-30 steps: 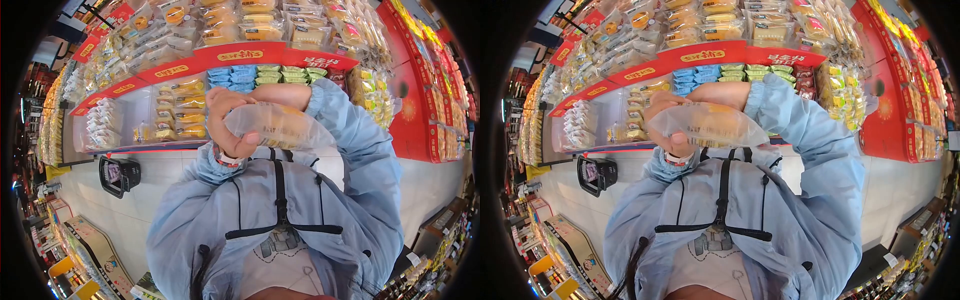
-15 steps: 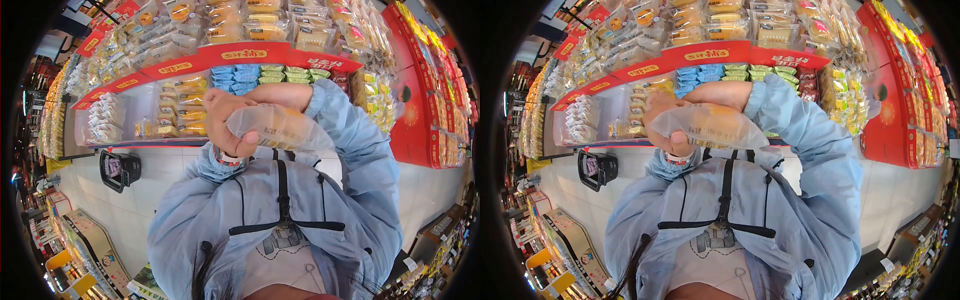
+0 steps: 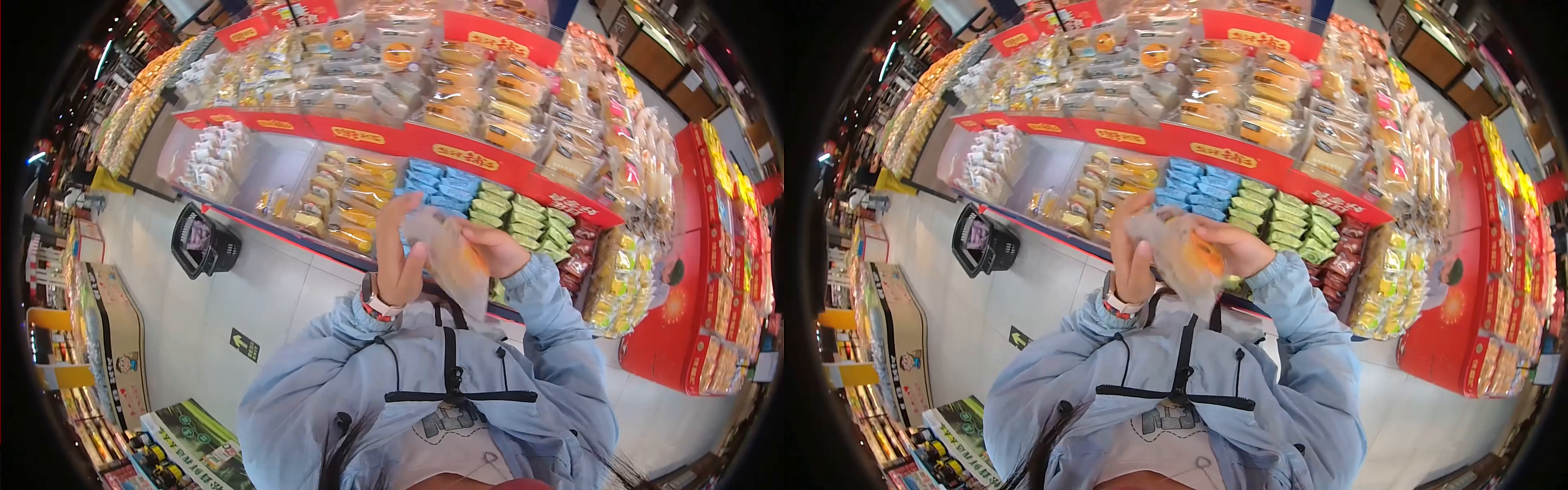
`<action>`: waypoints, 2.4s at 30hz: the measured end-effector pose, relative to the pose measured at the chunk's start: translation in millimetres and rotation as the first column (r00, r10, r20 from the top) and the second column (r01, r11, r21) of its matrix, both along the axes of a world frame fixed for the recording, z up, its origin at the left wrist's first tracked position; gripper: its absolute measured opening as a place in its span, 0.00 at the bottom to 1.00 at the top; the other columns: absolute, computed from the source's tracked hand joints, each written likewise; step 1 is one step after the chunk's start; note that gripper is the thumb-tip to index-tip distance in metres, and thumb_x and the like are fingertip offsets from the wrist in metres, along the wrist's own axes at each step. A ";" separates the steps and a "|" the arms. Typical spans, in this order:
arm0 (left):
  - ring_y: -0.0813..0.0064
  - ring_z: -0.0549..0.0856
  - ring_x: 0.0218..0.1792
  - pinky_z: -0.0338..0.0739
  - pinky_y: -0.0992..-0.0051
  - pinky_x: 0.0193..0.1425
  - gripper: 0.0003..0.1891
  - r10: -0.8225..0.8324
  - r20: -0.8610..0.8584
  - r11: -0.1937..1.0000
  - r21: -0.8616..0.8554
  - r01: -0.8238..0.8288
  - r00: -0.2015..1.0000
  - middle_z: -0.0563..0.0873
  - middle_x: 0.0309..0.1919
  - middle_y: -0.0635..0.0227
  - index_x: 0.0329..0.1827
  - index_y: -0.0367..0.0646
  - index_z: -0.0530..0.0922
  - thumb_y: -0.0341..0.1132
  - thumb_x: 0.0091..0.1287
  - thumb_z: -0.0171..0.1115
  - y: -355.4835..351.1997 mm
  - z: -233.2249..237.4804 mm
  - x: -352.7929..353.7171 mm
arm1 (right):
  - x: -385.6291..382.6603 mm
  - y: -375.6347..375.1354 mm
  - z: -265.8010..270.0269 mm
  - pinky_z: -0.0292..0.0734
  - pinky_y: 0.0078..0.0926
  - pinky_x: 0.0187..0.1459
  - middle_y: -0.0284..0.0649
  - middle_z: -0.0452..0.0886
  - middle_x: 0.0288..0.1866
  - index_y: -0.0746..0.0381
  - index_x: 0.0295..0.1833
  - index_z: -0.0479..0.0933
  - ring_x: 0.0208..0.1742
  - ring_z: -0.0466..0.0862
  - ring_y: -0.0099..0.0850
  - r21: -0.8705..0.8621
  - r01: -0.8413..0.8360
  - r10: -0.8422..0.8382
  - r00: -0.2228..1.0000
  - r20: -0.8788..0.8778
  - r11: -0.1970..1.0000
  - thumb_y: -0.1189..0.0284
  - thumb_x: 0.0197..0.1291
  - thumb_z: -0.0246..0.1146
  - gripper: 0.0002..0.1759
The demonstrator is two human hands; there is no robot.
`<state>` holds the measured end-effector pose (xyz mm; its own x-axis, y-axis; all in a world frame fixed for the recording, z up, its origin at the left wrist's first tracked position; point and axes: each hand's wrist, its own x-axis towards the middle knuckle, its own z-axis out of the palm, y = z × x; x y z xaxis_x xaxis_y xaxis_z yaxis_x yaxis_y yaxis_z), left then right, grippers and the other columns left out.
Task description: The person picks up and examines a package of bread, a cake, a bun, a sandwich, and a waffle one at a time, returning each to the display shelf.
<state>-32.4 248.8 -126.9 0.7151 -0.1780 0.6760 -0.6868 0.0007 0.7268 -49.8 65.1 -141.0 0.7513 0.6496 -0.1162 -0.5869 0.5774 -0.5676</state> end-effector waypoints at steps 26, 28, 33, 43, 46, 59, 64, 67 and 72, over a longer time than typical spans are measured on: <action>0.76 0.77 0.50 0.73 0.75 0.53 0.28 -0.401 -0.616 0.910 -0.183 0.371 0.679 0.76 0.50 0.64 0.57 0.36 0.64 0.28 0.55 0.67 231.3 -23.7 253.0 | 222.2 185.3 1.9 0.67 0.20 0.51 0.36 0.72 0.52 0.63 0.59 0.63 0.50 0.73 0.23 -0.606 0.588 -0.381 0.809 0.448 0.536 0.71 0.59 0.59 0.23; 0.76 0.76 0.51 0.73 0.74 0.54 0.27 -0.362 -0.636 0.928 -0.180 0.325 0.681 0.76 0.51 0.63 0.57 0.36 0.65 0.28 0.55 0.67 235.2 -22.1 273.2 | 242.8 157.4 12.2 0.68 0.20 0.47 0.36 0.72 0.50 0.62 0.56 0.64 0.46 0.73 0.23 -0.634 0.692 -0.475 0.712 0.518 0.346 0.70 0.58 0.60 0.22; 0.77 0.79 0.44 0.76 0.76 0.48 0.23 -0.416 -0.591 0.909 -0.241 0.340 0.691 0.79 0.45 0.65 0.54 0.36 0.67 0.27 0.56 0.65 210.8 13.8 357.0 | 310.7 93.3 11.9 0.71 0.26 0.48 0.49 0.71 0.51 0.70 0.58 0.61 0.50 0.74 0.31 -0.665 0.739 -0.580 0.496 0.646 -0.108 0.66 0.47 0.69 0.36; 0.65 0.79 0.44 0.72 0.68 0.48 0.27 -0.003 -0.138 0.994 0.110 0.018 0.990 0.79 0.42 0.53 0.48 0.33 0.68 0.37 0.50 0.71 17.5 7.9 547.3 | 401.8 84.7 -10.6 0.62 0.35 0.62 0.60 0.63 0.60 0.74 0.67 0.43 0.61 0.67 0.49 -0.508 0.714 -0.291 0.416 0.861 -0.483 0.67 0.29 0.77 0.63; 0.53 0.78 0.49 0.72 0.64 0.51 0.34 -0.004 -0.164 0.932 0.358 0.063 0.986 0.76 0.49 0.47 0.57 0.34 0.62 0.36 0.50 0.69 -11.7 -16.6 562.0 | 404.6 78.1 -21.2 0.62 0.36 0.62 0.61 0.62 0.61 0.74 0.67 0.41 0.62 0.65 0.51 -0.454 0.720 -0.237 0.389 0.890 -0.524 0.67 0.28 0.77 0.65; 0.43 0.80 0.39 0.75 0.61 0.44 0.26 0.093 -0.126 0.731 0.682 0.018 0.988 0.79 0.37 0.40 0.44 0.23 0.66 0.40 0.55 0.64 1.6 -12.3 576.3 | 404.3 59.2 -23.5 0.60 0.39 0.61 0.60 0.62 0.59 0.76 0.65 0.47 0.60 0.65 0.49 -0.338 0.766 -0.294 0.203 0.934 -0.547 0.68 0.26 0.77 0.61; 0.50 0.69 0.60 0.62 0.56 0.63 0.36 0.153 0.516 0.838 0.385 -0.388 0.843 0.69 0.58 0.46 0.62 0.36 0.60 0.39 0.52 0.66 5.8 3.4 546.5 | 424.6 92.3 -25.2 0.56 0.44 0.62 0.61 0.61 0.58 0.74 0.66 0.45 0.60 0.62 0.55 -0.305 0.699 -0.144 0.281 0.949 -0.646 0.69 0.31 0.75 0.59; 0.52 0.57 0.67 0.50 0.46 0.67 0.43 -0.179 0.726 0.570 0.627 -0.531 0.664 0.58 0.66 0.52 0.67 0.46 0.56 0.41 0.48 0.68 1.0 -8.2 550.5 | 428.4 98.0 -27.5 0.57 0.45 0.61 0.61 0.61 0.58 0.74 0.66 0.44 0.59 0.62 0.56 -0.322 0.651 -0.126 0.329 0.936 -0.687 0.70 0.32 0.74 0.59; 0.50 0.49 0.70 0.46 0.43 0.67 0.45 -0.259 0.410 0.561 0.801 -0.210 0.875 0.53 0.68 0.55 0.69 0.52 0.53 0.40 0.47 0.68 6.0 -20.7 558.4 | 426.2 95.9 -27.8 0.60 0.44 0.59 0.61 0.60 0.58 0.75 0.66 0.43 0.58 0.63 0.54 -0.274 0.607 -0.065 0.342 0.937 -0.746 0.70 0.33 0.74 0.58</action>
